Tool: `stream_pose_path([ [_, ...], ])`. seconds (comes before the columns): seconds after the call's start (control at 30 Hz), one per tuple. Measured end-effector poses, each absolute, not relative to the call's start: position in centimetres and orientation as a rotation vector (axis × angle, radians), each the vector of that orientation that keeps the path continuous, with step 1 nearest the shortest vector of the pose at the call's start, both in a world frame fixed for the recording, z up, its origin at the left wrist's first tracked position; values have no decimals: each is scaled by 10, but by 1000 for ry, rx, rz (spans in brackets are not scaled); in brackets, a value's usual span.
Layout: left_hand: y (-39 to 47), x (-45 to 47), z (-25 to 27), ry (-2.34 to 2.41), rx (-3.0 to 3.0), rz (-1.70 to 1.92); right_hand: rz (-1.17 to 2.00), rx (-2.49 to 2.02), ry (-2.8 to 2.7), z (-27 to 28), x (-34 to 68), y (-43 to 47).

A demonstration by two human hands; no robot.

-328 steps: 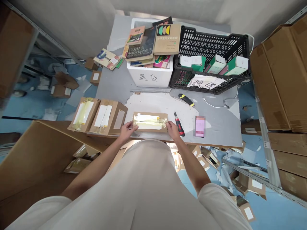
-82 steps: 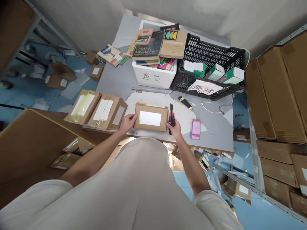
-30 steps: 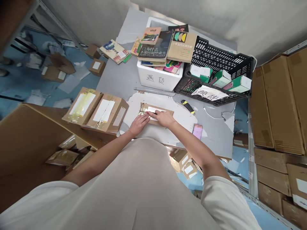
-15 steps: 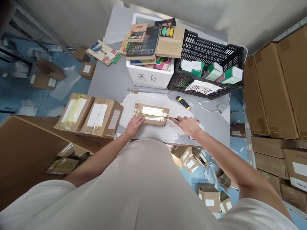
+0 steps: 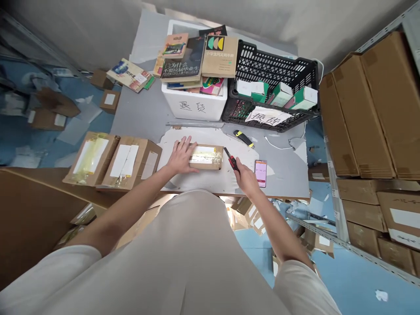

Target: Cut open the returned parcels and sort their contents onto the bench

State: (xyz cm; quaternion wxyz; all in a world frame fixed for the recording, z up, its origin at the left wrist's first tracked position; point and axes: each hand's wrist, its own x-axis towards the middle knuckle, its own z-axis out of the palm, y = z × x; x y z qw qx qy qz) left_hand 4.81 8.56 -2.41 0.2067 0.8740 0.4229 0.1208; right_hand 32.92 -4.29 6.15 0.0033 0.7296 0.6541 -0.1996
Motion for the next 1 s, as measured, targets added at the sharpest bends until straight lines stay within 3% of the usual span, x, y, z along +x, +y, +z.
stream_pose_path([
  [0.4,68,67,-30,1399,2295,361,-493,2148,1650,62,251,-19],
  [0.8,66,69,-17,1492,2378,114,-495,1952,1583,81,255,-44],
  [1.0,65,69,-14,1476,2396,110,-578,1874,1574,61,241,-38],
])
